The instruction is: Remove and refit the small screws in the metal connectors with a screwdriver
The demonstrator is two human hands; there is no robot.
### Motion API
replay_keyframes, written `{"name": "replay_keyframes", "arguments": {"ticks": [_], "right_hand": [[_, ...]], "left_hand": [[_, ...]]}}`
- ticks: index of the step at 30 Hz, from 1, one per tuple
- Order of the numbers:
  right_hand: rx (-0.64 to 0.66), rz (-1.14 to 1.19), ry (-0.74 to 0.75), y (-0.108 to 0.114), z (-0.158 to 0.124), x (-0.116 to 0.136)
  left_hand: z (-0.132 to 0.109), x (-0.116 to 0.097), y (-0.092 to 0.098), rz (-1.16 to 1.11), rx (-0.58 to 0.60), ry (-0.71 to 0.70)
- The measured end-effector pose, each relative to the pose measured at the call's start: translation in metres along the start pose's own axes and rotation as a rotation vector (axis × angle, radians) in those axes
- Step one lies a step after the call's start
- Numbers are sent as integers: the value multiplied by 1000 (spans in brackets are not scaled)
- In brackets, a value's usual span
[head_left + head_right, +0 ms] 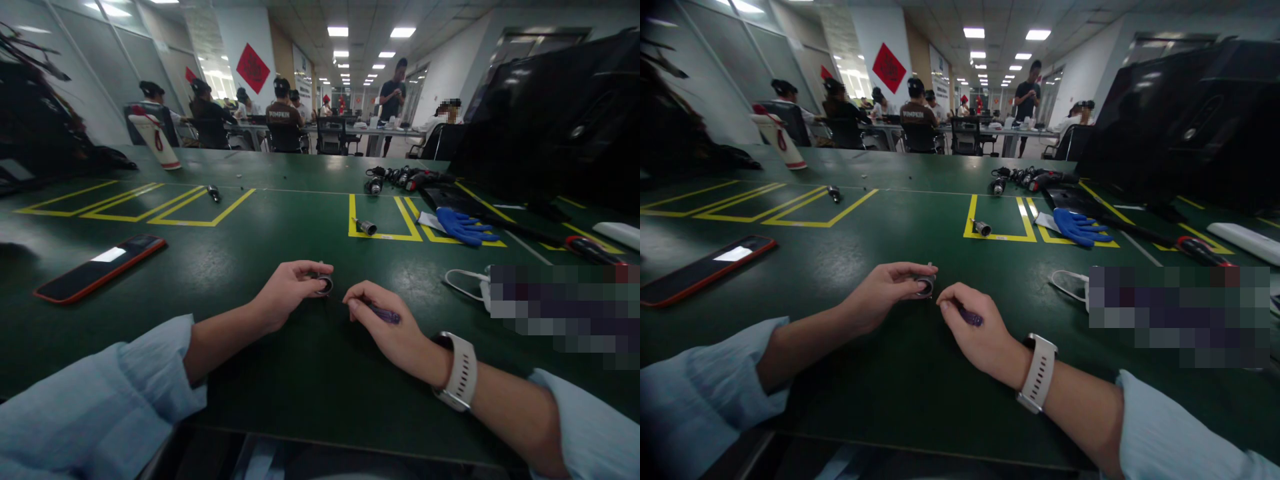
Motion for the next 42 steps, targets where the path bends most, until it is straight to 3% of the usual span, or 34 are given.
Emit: {"name": "replay_keyframes", "arguments": {"ticks": [14, 22, 29, 42], "right_hand": [[2, -55, 14, 0, 1, -1], [-19, -44, -13, 2, 3, -3], [-124, -8, 15, 14, -4, 7], [-113, -41, -8, 8, -4, 0]], "left_hand": [[0, -1, -1, 50, 34, -6], [2, 3, -1, -52, 53, 13], [3, 1, 1, -24, 54, -42], [3, 2, -5, 71, 141, -151]]}}
Point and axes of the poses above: each hand's wrist, its own z-axis towards the middle knuckle, its own y-axis out of the back of the hand, x = y × z, the point moved 7 cm from there along z, towards the middle knuckle, and after that the axes turned 13 degrees about -z, right-handed, at the moved point
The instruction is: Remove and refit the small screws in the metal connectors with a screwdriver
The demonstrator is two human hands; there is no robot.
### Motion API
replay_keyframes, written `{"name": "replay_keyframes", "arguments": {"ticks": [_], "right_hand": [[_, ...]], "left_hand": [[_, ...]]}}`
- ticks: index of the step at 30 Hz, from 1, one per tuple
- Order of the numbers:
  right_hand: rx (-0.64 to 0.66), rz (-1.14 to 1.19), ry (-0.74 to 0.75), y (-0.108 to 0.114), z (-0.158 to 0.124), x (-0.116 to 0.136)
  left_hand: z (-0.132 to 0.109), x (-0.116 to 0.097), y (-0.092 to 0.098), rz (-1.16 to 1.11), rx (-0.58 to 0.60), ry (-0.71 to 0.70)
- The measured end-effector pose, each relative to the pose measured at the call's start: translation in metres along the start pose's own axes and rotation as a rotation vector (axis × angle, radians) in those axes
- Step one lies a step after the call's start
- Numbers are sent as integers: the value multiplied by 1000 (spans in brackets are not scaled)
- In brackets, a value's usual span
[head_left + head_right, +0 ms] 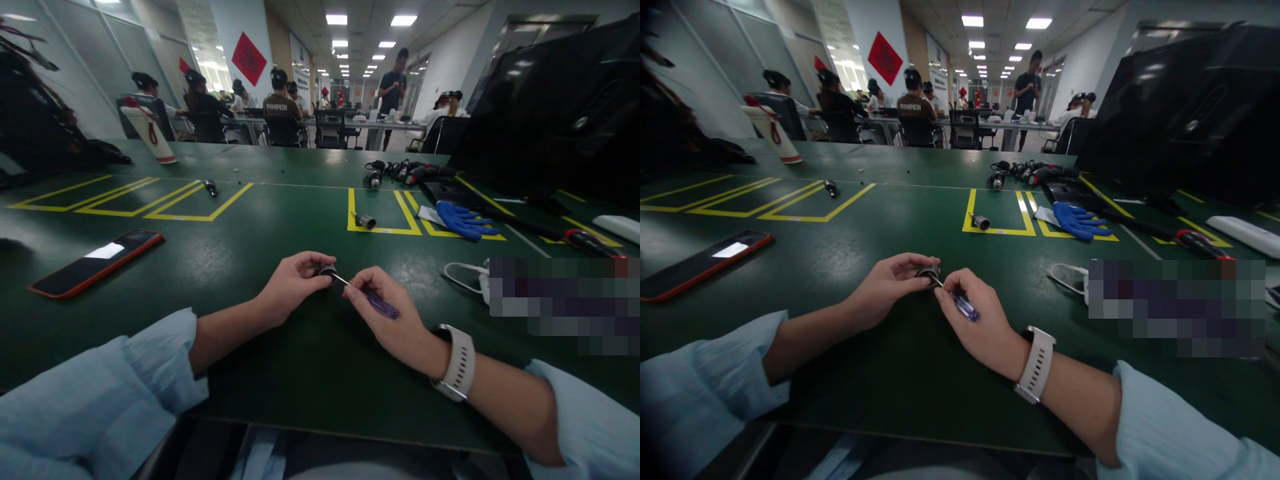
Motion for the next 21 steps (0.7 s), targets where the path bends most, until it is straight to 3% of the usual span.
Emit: {"name": "replay_keyframes", "arguments": {"ticks": [21], "right_hand": [[-42, -179, 162, 3, -3, 13]], "left_hand": [[0, -5, -2, 103, -16, -42]]}}
Point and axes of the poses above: each hand's wrist, its own z-axis towards the middle knuckle, its own y-axis out of the back of the hand, x = y × z, the point moved 7 cm from there along z, towards the middle knuckle, and after that the axes turned 13 degrees about -z, right-handed, at the moved point
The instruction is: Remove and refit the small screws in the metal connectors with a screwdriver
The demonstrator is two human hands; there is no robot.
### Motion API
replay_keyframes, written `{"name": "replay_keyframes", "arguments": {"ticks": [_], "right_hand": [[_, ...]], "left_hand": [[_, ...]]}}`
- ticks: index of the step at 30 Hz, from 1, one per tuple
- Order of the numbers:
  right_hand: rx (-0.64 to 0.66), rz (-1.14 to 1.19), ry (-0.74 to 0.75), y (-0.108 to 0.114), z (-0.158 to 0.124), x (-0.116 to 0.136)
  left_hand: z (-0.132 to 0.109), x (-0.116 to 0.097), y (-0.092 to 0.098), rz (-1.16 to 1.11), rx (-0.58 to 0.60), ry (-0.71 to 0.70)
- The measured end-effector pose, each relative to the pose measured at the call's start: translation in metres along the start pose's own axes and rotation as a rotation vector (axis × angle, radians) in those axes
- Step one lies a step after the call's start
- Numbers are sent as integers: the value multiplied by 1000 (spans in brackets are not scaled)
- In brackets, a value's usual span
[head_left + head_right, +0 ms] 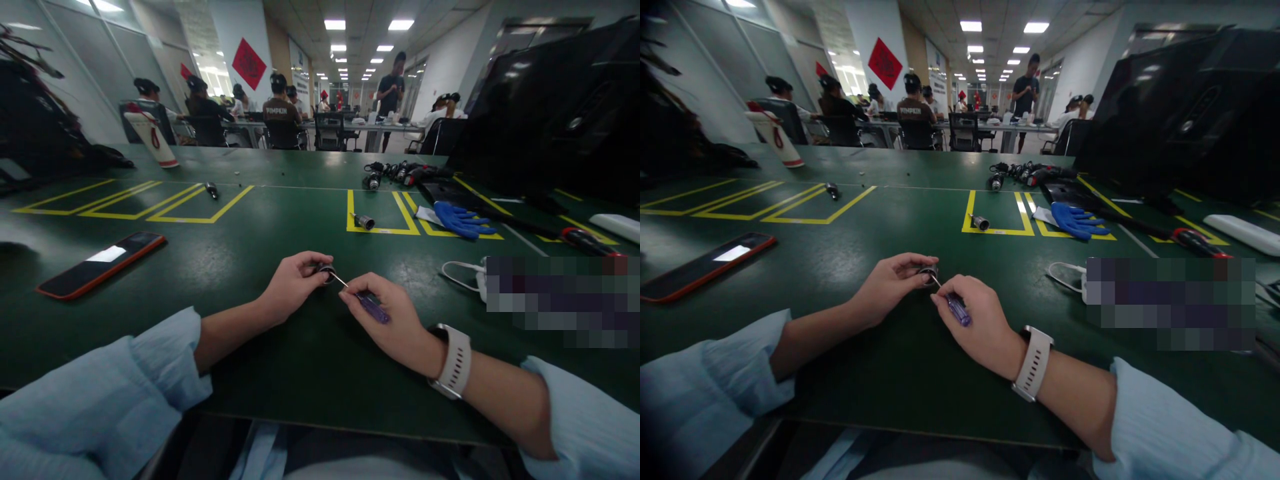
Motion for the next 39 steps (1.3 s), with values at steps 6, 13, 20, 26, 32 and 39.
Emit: {"name": "replay_keyframes", "arguments": {"ticks": [6, 13, 20, 26, 32, 39], "right_hand": [[-20, 20, -12, 0, -1, -1], [-15, 152, -80, -1, -1, -9], [-52, 68, -17, -1, -1, -5], [-78, 67, 8, -1, -3, -3], [-86, -19, 63, 1, -4, 4], [-13, -68, 122, -3, -4, 11]], "left_hand": [[0, 1, -1, -25, 0, 5], [-1, -1, -2, -35, -6, 18], [1, 1, -2, -77, -18, 15], [2, 1, -2, -92, -32, 34], [1, 0, -1, -75, -10, 11], [1, -2, -1, -4, -18, -42]]}}
Point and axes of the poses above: each hand's wrist, its own z-axis towards the middle knuckle, its own y-axis out of the back of the hand, x = y × z, the point moved 7 cm from there along z, towards the middle knuckle, and after that the axes turned 13 degrees about -z, right-handed, at the moved point
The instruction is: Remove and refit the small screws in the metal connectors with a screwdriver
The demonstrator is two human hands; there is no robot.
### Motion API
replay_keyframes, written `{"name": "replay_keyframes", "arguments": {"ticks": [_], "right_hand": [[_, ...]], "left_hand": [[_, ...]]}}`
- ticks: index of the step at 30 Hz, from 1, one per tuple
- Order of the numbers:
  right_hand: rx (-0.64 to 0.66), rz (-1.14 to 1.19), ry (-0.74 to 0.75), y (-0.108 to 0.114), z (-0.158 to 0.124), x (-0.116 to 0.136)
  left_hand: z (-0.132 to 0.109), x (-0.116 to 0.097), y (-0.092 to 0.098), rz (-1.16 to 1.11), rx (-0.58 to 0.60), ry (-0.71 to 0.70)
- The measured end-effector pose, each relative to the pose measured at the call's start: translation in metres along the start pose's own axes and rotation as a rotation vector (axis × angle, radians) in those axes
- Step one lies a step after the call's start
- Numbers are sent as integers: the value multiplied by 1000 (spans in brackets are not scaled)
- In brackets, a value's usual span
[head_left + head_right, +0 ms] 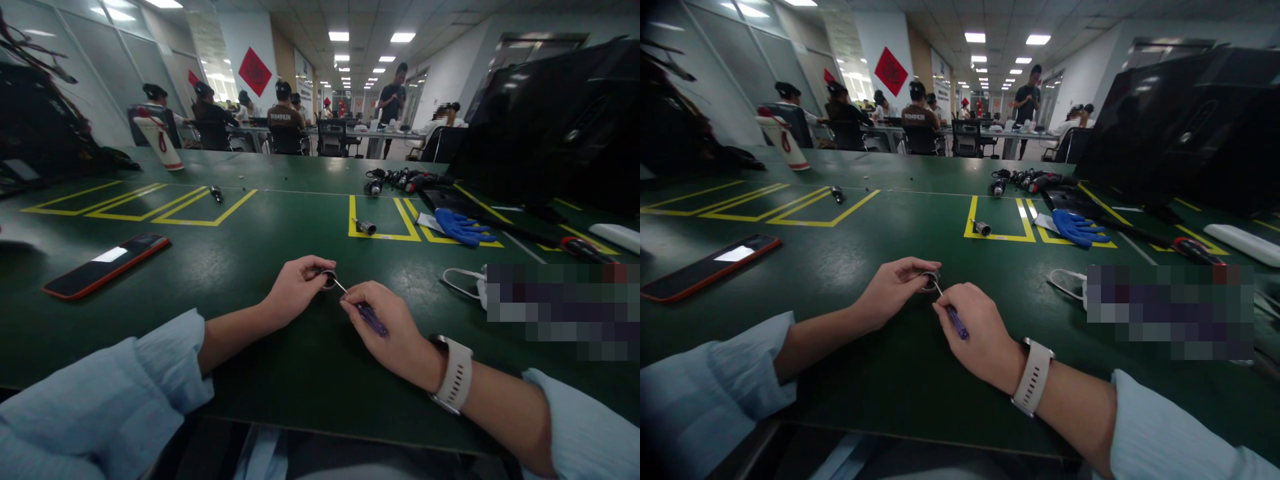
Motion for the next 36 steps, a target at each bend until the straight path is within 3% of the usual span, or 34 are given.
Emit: {"name": "replay_keyframes", "arguments": {"ticks": [6, 25, 36], "right_hand": [[-12, -9, 25, 0, 0, 3], [3, -35, -18, 1, 1, 1], [30, -57, -52, 0, 1, -2]], "left_hand": [[3, 1, 4, 6, 5, -58], [0, 0, 1, 49, 23, -49], [3, 0, 4, -69, -17, 49]]}}
Point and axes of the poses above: each hand's wrist, its own z-axis towards the middle knuckle, its own y-axis out of the back of the hand, x = y × z, the point moved 7 cm from there along z, towards the middle knuckle, and after that the axes turned 13 degrees about -z, right-handed, at the moved point
